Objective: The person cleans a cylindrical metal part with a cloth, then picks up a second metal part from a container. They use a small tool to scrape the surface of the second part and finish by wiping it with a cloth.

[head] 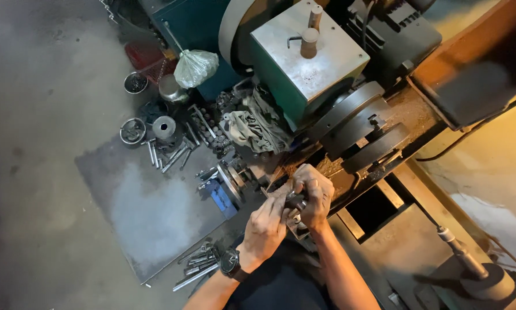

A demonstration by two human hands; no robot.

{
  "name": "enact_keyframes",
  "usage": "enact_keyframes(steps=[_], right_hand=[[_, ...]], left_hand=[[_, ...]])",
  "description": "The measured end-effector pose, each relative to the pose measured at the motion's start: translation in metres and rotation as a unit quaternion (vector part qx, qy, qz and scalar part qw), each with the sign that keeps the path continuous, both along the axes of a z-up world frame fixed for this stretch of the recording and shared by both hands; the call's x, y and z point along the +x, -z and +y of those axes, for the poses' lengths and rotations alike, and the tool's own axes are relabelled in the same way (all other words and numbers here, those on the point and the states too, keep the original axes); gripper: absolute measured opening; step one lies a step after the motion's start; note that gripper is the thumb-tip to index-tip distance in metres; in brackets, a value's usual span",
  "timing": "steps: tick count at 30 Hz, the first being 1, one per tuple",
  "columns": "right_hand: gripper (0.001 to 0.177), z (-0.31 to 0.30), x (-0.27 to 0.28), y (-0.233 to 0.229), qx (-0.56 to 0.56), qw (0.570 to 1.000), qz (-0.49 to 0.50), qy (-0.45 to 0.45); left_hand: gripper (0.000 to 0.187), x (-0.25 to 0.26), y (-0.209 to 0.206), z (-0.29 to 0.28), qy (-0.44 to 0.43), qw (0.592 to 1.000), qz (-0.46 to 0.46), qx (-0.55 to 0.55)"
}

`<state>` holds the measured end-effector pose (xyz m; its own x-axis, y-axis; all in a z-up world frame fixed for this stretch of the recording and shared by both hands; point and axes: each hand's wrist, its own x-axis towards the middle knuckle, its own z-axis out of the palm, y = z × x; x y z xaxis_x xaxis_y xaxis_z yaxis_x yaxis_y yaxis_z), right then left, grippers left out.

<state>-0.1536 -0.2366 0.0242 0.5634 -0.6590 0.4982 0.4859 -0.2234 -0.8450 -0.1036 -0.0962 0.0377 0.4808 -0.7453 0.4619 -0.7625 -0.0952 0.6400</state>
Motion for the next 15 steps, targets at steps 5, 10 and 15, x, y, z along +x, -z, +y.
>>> enact_keyframes(steps=[5, 10, 15], right_hand=[[0.055, 0.008, 0.006, 0.023, 0.05, 0.996, -0.07, 0.032], [0.058, 0.0, 0.003, 0.03, 0.092, 0.993, -0.078, 0.016], [0.062, -0.004, -0.002, 0.016, 0.117, 0.97, -0.113, -0.18]], left_hand=[[0.024, -0.01, 0.011, 0.005, 0.011, 0.999, 0.02, 0.032], [0.018, -0.005, 0.0, 0.006, 0.017, 0.999, 0.035, -0.022], [0.04, 0.02, 0.004, 0.017, 0.257, 0.58, 0.767, 0.098]])
